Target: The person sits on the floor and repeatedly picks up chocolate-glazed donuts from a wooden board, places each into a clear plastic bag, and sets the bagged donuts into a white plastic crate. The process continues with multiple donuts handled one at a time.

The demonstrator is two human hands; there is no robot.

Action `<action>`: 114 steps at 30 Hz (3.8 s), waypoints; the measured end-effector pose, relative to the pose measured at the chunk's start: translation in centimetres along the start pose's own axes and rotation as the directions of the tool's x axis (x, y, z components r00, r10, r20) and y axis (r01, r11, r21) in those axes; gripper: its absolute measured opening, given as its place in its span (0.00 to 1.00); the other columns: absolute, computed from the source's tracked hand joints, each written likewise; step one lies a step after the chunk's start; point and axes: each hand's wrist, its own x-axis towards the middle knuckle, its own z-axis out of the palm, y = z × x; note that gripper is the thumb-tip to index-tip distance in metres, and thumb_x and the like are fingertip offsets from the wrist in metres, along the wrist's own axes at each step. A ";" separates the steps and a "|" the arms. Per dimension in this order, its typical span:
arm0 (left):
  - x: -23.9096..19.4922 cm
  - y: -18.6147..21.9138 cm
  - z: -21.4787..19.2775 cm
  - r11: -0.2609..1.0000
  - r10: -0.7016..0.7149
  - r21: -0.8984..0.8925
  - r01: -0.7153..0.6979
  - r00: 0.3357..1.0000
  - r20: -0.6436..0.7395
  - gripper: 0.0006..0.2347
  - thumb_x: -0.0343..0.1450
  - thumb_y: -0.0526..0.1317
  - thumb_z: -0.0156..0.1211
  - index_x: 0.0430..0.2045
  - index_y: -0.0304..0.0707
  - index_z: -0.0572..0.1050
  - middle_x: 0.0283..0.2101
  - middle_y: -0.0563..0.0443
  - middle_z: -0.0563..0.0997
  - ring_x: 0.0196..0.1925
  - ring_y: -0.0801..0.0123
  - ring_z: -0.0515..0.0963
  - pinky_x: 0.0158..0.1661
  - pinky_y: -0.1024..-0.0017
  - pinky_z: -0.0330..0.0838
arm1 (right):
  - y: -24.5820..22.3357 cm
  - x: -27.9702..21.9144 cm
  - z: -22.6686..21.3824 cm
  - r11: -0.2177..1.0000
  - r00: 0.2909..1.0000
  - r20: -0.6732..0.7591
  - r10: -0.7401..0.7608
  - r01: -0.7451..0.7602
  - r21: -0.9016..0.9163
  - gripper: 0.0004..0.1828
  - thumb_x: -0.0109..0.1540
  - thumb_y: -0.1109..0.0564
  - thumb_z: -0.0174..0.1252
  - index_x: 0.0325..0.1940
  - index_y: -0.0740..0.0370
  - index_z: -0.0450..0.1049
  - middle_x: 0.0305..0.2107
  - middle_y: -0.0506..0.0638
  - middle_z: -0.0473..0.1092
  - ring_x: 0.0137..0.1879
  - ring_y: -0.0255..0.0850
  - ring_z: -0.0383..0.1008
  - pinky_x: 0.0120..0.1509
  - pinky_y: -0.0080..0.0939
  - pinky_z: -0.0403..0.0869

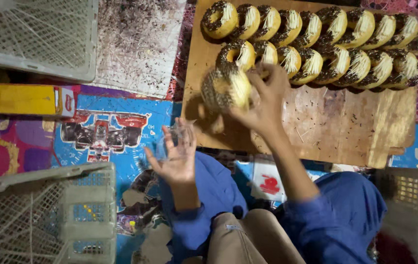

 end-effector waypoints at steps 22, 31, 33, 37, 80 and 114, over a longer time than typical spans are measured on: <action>-14.4 -15.9 -5.8 0.781 -0.535 0.476 0.404 0.826 0.176 0.34 0.69 0.45 0.60 0.70 0.29 0.56 0.72 0.38 0.66 0.73 0.49 0.67 0.71 0.55 0.62 | -7.0 -18.4 -15.0 0.972 0.992 -0.041 0.122 -0.128 -0.198 0.39 0.49 0.36 0.70 0.59 0.56 0.77 0.44 0.58 0.67 0.51 0.55 0.64 0.56 0.57 0.60; -16.5 -14.9 -7.3 0.508 -0.615 0.680 0.528 0.776 -0.143 0.33 0.76 0.49 0.56 0.73 0.24 0.54 0.72 0.32 0.64 0.69 0.50 0.67 0.65 0.63 0.65 | -4.8 -22.0 -20.2 0.687 0.726 -0.025 -0.688 0.639 -0.347 0.19 0.54 0.52 0.69 0.50 0.45 0.79 0.44 0.40 0.78 0.51 0.36 0.77 0.52 0.48 0.68; -16.7 -15.0 -8.2 0.276 -0.214 0.933 -0.233 0.931 0.296 0.34 0.74 0.46 0.60 0.72 0.29 0.50 0.70 0.32 0.63 0.70 0.50 0.65 0.64 0.62 0.62 | -4.3 -21.5 -20.9 0.880 0.882 0.020 -0.471 0.471 -0.052 0.14 0.55 0.57 0.66 0.45 0.55 0.78 0.39 0.47 0.77 0.45 0.42 0.77 0.46 0.47 0.69; -17.6 -13.4 -7.2 0.121 -0.411 0.894 -0.431 0.798 0.440 0.18 0.80 0.45 0.48 0.55 0.30 0.78 0.55 0.36 0.82 0.57 0.60 0.80 0.60 0.69 0.73 | -5.0 -19.9 -22.1 0.920 0.939 0.309 0.148 -0.245 0.306 0.06 0.61 0.60 0.65 0.41 0.62 0.81 0.31 0.49 0.74 0.33 0.38 0.74 0.37 0.38 0.73; -20.0 -10.3 -1.7 -0.163 -0.256 0.772 -0.614 0.782 0.568 0.22 0.77 0.38 0.52 0.66 0.26 0.61 0.69 0.37 0.66 0.70 0.62 0.68 0.65 0.69 0.64 | -6.7 -20.5 -15.8 0.753 0.940 0.218 0.262 -0.341 0.564 0.30 0.55 0.60 0.72 0.60 0.57 0.70 0.59 0.61 0.70 0.59 0.46 0.76 0.56 0.38 0.77; -11.3 3.1 -9.2 -0.770 0.051 0.604 -0.205 0.924 0.379 0.08 0.70 0.36 0.66 0.23 0.31 0.75 0.23 0.48 0.81 0.25 0.69 0.79 0.30 0.68 0.72 | 4.3 -32.9 2.8 0.842 0.798 0.412 0.440 -0.526 0.121 0.16 0.61 0.48 0.65 0.29 0.64 0.79 0.23 0.57 0.75 0.28 0.48 0.75 0.34 0.51 0.73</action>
